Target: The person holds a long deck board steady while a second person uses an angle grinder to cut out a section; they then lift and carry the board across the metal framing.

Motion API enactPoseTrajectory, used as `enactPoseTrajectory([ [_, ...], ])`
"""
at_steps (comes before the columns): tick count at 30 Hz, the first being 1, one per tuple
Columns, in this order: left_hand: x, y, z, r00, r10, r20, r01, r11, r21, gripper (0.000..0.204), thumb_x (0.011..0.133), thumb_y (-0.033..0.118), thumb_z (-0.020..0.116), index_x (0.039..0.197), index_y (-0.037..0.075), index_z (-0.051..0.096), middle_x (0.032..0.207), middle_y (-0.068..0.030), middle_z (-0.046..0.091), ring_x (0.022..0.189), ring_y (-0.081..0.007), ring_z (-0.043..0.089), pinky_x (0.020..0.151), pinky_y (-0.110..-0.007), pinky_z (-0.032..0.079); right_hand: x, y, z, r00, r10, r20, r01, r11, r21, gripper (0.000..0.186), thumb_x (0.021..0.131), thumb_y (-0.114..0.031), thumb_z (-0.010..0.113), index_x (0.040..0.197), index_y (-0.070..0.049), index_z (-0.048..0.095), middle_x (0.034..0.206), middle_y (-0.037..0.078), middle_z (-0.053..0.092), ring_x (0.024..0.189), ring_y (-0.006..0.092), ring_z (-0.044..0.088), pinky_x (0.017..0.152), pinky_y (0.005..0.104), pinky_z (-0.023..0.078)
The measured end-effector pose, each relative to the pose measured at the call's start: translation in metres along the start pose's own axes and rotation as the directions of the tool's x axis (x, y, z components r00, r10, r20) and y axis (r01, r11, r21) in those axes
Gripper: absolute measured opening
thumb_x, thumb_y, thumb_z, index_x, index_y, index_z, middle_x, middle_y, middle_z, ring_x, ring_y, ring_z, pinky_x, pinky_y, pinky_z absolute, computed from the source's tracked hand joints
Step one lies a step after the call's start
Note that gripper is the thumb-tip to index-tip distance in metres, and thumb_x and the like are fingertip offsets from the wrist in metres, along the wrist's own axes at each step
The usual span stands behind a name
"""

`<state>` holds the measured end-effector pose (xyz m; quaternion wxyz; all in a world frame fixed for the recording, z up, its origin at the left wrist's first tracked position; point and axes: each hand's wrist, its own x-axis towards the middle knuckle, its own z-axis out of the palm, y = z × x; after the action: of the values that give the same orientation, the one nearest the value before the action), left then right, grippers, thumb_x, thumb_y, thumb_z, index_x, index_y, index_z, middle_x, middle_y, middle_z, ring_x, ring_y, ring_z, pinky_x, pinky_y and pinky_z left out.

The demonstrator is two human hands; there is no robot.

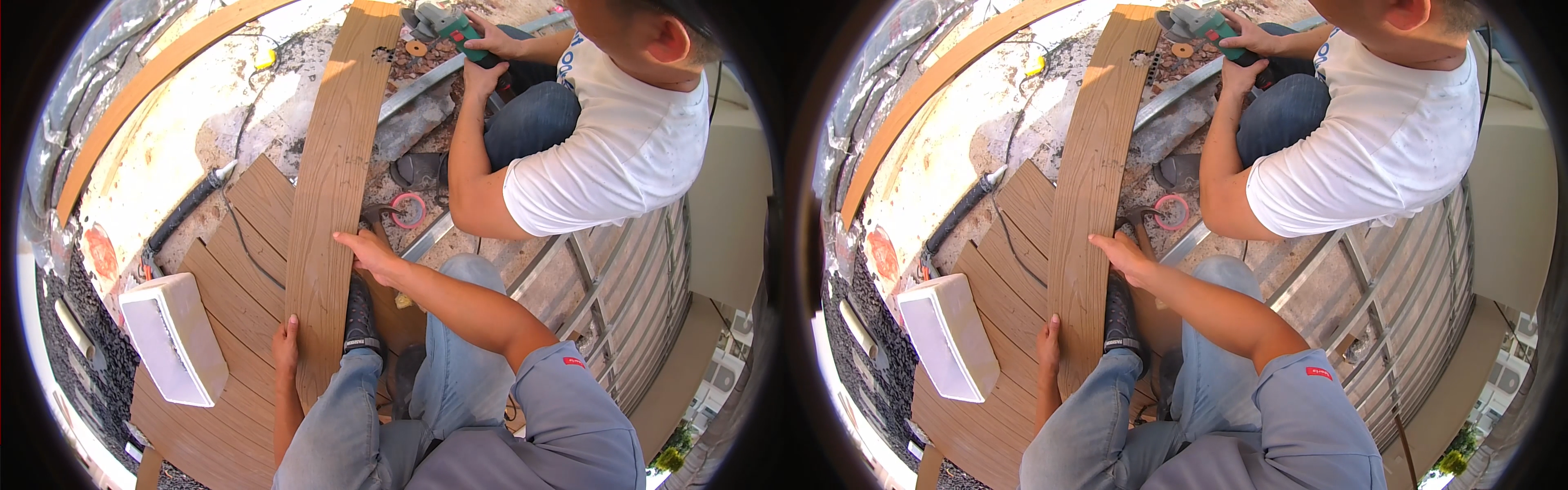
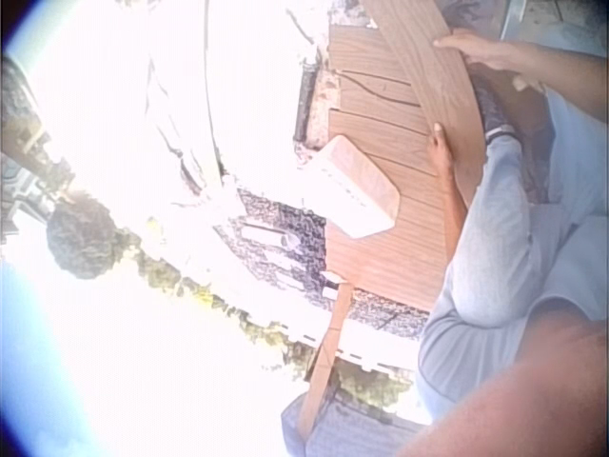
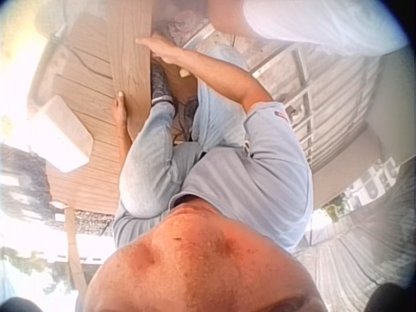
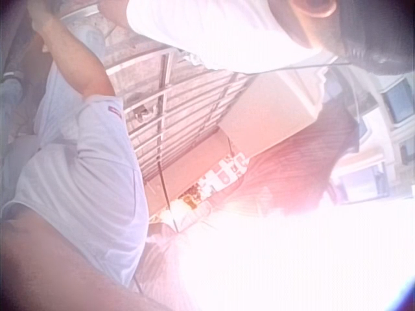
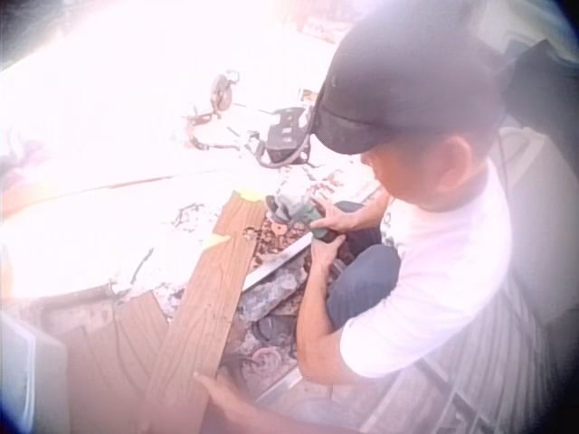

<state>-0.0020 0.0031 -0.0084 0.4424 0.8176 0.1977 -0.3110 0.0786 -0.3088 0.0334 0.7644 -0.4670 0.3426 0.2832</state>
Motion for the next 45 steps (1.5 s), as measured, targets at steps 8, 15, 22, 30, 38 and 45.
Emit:
enactPoseTrajectory([
  [8,-0.0014,0.0025,-0.0005,1.000,-0.005,0.007,0.005,1.000,0.011,0.071,0.093,0.064,0.055,0.096,-0.007,0.066,0.087,-0.0136,0.064,0.085,-0.0207,0.055,0.079,-0.035,0.046,-0.0018,-0.0018,-0.0006,1.000,-0.004,0.027,0.004,1.000,-0.004,0.060,0.096,-0.044,0.057,0.137,-0.001,0.050,0.136,0.013,0.056,0.127,0.0232,0.051,0.103,0.0453,0.038],
  [15,-0.0018,0.0024,0.0012,1.000,-0.013,-0.007,0.013,1.000,0.010,0.073,0.092,0.065,0.055,0.097,-0.007,0.065,0.088,-0.0147,0.064,0.085,-0.0216,0.055,0.080,-0.036,0.046,-0.0013,-0.0007,-0.0010,1.000,-0.005,0.012,0.005,1.000,-0.001,0.058,0.096,-0.044,0.057,0.136,-0.003,0.051,0.135,0.011,0.058,0.125,0.0224,0.052,0.102,0.0440,0.039],
  [22,-0.0037,0.0071,0.0011,1.000,-0.021,-0.003,0.021,1.000,0.008,0.073,0.092,0.065,0.055,0.092,-0.007,0.064,0.086,-0.0127,0.062,0.084,-0.0202,0.053,0.078,-0.035,0.046,0.0012,0.0018,-0.0022,1.000,-0.014,0.024,0.014,1.000,0.004,0.056,0.096,-0.044,0.057,0.136,-0.005,0.052,0.134,0.010,0.058,0.124,0.0209,0.053,0.101,0.0429,0.040],
  [30,-0.0023,0.0042,0.0001,1.000,0.008,0.009,-0.008,1.000,-0.023,0.069,0.093,0.063,0.056,0.090,-0.006,0.063,0.083,-0.0096,0.060,0.082,-0.0182,0.051,0.076,-0.034,0.045,0.0013,0.0016,-0.0015,0.999,-0.018,0.033,0.018,1.000,0.003,0.054,0.097,-0.043,0.057,0.136,-0.006,0.052,0.133,0.009,0.059,0.123,0.0201,0.054,0.101,0.0417,0.040],
  [38,-0.0018,0.0045,0.0002,1.000,0.003,0.012,-0.003,1.000,-0.006,0.068,0.094,0.062,0.056,0.090,-0.006,0.063,0.084,-0.0095,0.060,0.082,-0.0182,0.051,0.076,-0.034,0.045,0.0034,0.0042,-0.0030,1.000,-0.019,0.015,0.019,1.000,0.000,0.056,0.097,-0.043,0.057,0.135,-0.003,0.052,0.133,0.011,0.059,0.123,0.0211,0.053,0.101,0.0425,0.040],
  [45,-0.0006,0.0016,0.0003,1.000,0.012,0.017,-0.011,1.000,-0.006,0.068,0.094,0.061,0.055,0.092,-0.006,0.064,0.085,-0.0105,0.061,0.083,-0.0184,0.052,0.077,-0.034,0.045,0.0009,0.0017,-0.0025,1.000,-0.014,0.017,0.014,1.000,-0.006,0.057,0.096,-0.044,0.057,0.136,-0.004,0.051,0.133,0.011,0.058,0.124,0.0215,0.053,0.102,0.0434,0.040],
])
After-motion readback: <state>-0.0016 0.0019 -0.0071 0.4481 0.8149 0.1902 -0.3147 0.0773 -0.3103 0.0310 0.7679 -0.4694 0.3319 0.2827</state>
